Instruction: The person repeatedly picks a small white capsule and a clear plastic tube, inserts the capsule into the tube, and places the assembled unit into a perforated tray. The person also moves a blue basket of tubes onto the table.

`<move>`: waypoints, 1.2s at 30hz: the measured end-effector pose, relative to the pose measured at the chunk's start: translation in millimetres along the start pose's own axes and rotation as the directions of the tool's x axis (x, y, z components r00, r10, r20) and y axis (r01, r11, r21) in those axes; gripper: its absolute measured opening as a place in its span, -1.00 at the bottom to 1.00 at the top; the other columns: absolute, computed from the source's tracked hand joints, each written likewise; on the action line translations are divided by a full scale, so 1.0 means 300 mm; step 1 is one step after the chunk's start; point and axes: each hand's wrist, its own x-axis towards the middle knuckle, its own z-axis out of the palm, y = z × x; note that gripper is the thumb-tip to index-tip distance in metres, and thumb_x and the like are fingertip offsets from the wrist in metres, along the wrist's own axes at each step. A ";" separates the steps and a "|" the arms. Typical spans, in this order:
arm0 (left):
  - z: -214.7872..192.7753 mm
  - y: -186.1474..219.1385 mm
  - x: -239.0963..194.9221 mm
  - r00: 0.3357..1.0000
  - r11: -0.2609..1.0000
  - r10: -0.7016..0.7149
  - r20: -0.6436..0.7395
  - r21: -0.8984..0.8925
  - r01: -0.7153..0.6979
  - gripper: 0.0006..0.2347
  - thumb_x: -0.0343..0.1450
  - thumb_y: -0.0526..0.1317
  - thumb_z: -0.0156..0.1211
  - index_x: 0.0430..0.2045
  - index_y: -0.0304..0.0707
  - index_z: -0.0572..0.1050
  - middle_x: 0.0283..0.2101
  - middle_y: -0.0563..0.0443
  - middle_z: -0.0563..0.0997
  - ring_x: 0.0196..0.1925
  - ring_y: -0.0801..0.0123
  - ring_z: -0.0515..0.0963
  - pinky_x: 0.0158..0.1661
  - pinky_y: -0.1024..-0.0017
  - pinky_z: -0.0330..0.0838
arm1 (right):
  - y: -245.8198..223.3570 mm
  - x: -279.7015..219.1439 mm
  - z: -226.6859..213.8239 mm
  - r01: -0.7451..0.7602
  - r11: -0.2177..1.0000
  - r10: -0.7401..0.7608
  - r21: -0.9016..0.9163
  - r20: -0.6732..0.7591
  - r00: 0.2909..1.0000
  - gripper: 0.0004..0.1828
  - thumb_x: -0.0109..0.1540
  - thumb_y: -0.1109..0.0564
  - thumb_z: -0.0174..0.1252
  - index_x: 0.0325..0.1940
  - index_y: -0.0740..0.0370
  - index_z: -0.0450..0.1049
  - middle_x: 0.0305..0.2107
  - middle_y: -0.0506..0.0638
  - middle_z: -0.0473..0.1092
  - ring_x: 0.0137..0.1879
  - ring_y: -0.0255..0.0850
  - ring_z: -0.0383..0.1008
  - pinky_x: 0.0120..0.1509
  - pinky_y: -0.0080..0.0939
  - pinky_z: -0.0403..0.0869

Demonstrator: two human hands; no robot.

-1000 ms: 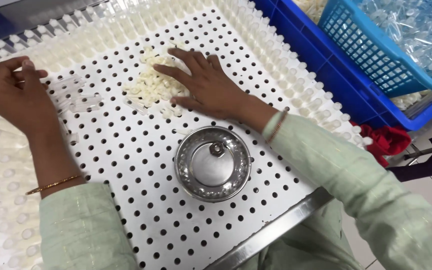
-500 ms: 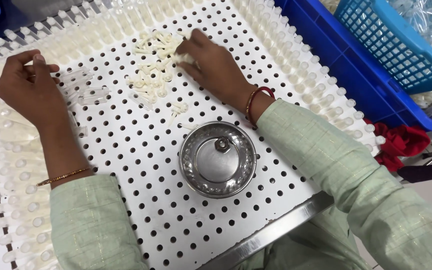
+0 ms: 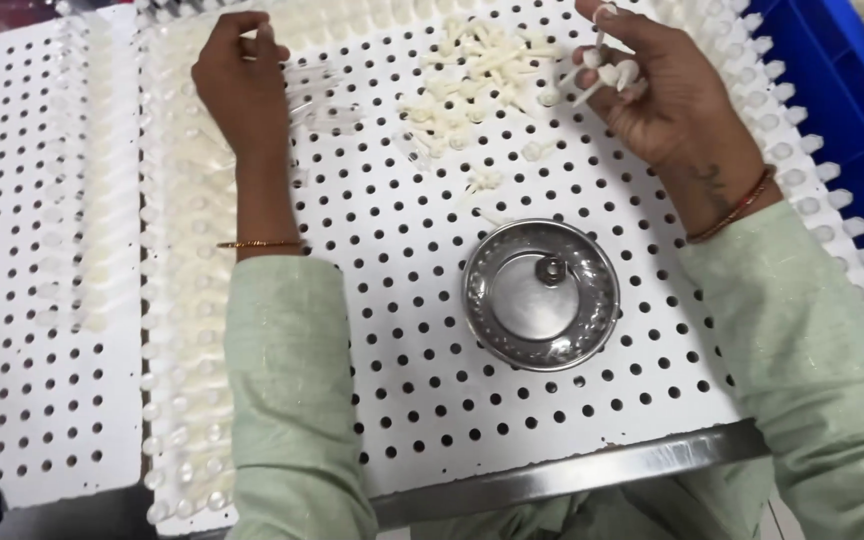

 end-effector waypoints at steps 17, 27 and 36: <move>-0.020 0.127 -0.018 0.957 0.982 0.032 0.289 0.167 -0.084 -0.85 0.27 -0.32 0.45 -0.33 -0.15 0.69 -0.25 0.08 0.65 -0.09 0.26 0.52 -0.08 0.30 0.47 | 0.007 -0.004 -0.017 -0.105 0.983 0.107 0.154 -0.003 0.994 -0.48 0.34 0.15 0.28 0.37 0.31 0.40 -0.23 0.10 0.39 -0.34 -0.29 0.41 -0.44 -0.47 0.40; -0.013 0.122 -0.012 0.946 0.972 0.154 0.284 0.130 -0.197 -0.88 0.30 -0.34 0.48 -0.36 -0.15 0.70 -0.20 0.06 0.69 -0.08 0.21 0.52 -0.05 0.29 0.46 | 0.002 0.015 -0.043 -0.129 0.966 0.144 0.225 -0.052 0.988 -0.47 0.26 0.21 0.37 0.31 0.25 0.46 -0.37 -0.04 0.40 -0.44 -0.37 0.35 -0.58 -0.55 0.24; -0.023 0.147 0.000 0.953 0.955 0.155 0.259 0.207 -0.212 -0.83 0.25 -0.34 0.51 -0.33 -0.11 0.73 -0.30 -0.03 0.63 -0.15 0.16 0.57 -0.15 0.27 0.48 | -0.109 -0.117 -0.033 -0.100 0.940 0.085 0.325 0.061 0.995 -0.59 0.38 0.31 0.22 0.32 0.39 0.38 -0.25 0.05 0.44 -0.34 -0.33 0.43 -0.50 -0.55 0.31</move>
